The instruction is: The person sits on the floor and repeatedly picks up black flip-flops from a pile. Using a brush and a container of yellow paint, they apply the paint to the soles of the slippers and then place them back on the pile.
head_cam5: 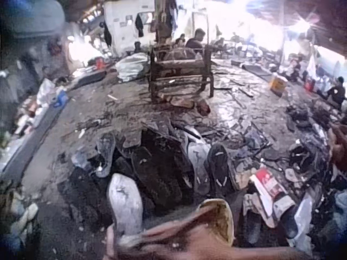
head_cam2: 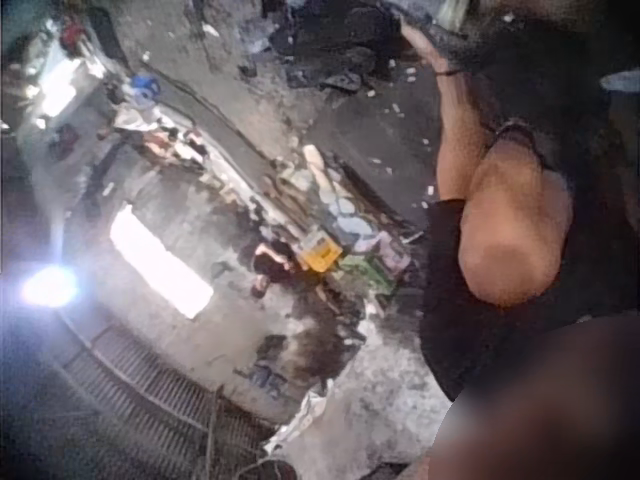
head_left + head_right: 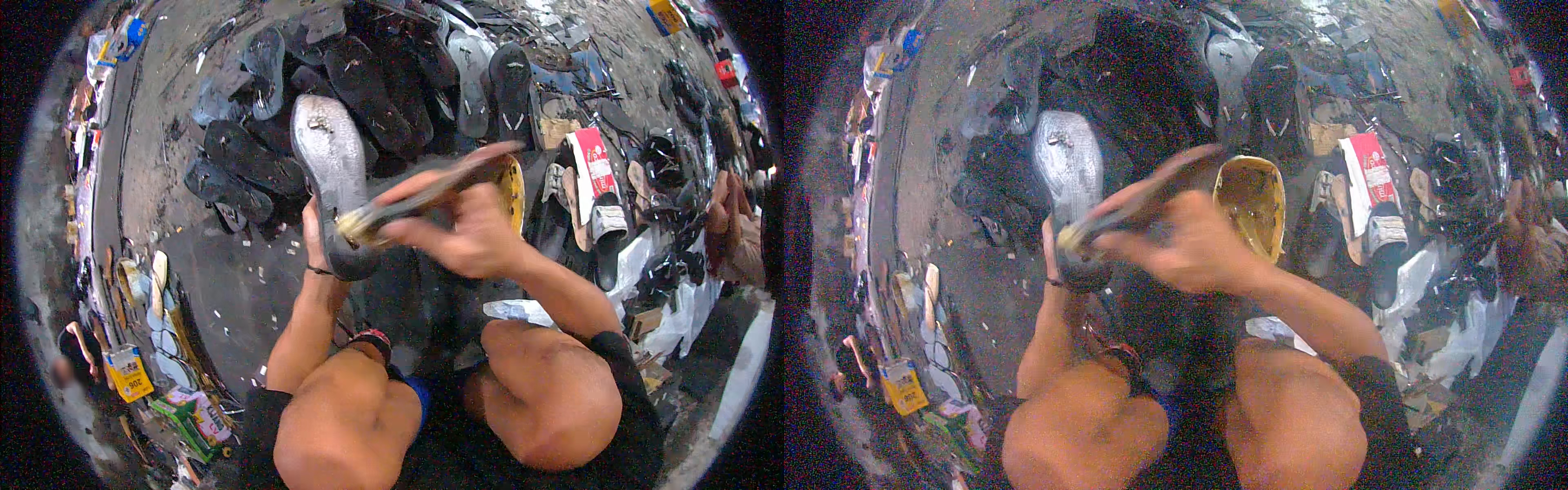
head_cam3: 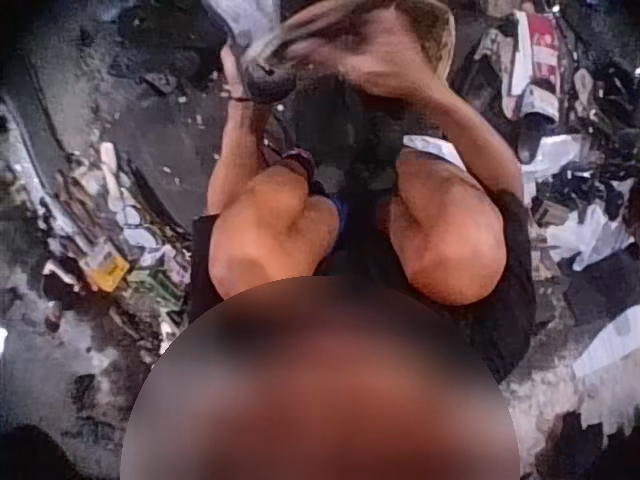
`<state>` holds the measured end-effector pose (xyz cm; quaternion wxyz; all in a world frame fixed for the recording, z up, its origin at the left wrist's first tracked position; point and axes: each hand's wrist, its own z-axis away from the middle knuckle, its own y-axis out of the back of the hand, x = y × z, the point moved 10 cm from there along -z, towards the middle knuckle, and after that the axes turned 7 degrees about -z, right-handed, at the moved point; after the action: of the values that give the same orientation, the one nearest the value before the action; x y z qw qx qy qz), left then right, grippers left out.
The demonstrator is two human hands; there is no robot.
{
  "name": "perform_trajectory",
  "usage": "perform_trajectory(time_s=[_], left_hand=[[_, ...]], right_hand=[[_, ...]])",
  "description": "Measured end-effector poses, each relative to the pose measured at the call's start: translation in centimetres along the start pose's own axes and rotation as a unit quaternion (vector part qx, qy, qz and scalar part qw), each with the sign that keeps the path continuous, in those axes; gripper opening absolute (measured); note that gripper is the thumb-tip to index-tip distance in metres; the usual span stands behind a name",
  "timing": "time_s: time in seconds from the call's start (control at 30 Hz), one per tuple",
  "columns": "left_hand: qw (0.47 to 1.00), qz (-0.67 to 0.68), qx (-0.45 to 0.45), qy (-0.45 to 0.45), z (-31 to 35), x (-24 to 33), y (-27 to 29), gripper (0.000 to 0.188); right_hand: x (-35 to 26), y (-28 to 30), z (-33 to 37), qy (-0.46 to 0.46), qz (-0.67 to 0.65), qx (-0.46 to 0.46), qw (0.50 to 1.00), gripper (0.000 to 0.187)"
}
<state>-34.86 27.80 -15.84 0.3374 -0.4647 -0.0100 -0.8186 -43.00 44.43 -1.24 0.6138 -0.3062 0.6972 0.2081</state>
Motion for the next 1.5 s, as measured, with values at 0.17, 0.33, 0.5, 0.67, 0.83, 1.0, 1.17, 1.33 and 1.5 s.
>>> perform_trajectory(time_s=[0.17,0.33,0.5,0.67,0.83,1.0,1.17,1.33,1.5], left_hand=[[0.976,0.168,-0.135,-0.019,-0.5,1.2,-2.7,0.044],[0.923,0.350,-0.137,0.086,-1.6,2.7,0.3,0.053],[0.920,0.349,-0.152,0.093,-3.7,1.4,1.6,0.055],[0.953,0.238,-0.167,0.088,-3.6,-0.5,0.6,0.054],[0.983,0.063,-0.168,-0.025,-4.6,1.1,7.3,0.043],[0.923,0.214,-0.309,-0.090,-1.8,2.9,1.6,0.039],[0.923,0.338,-0.086,-0.161,0.2,11.3,4.4,0.039],[0.983,0.113,0.028,-0.140,-0.8,12.0,10.5,0.040],[0.972,0.157,-0.100,-0.140,-10.1,15.0,1.8,0.034]], right_hand=[[0.5,-1.4,-5.3,0.168,0.156,-0.002,0.973,0.026],[-3.9,-7.2,2.8,0.271,0.117,-0.153,0.943,0.047],[-1.3,-4.1,-0.9,0.183,0.125,-0.024,0.975,0.031],[-4.5,-6.7,-1.9,0.291,0.333,-0.111,0.890,0.033],[-5.2,-8.4,0.6,0.361,0.261,-0.095,0.890,0.030],[-5.2,-7.4,1.0,0.319,0.171,-0.101,0.927,0.034],[-0.6,-9.9,3.8,0.153,0.134,-0.261,0.944,0.035],[3.9,0.1,2.4,-0.042,0.125,0.021,0.991,0.022],[5.3,0.8,5.2,-0.099,0.202,0.046,0.973,0.021]])
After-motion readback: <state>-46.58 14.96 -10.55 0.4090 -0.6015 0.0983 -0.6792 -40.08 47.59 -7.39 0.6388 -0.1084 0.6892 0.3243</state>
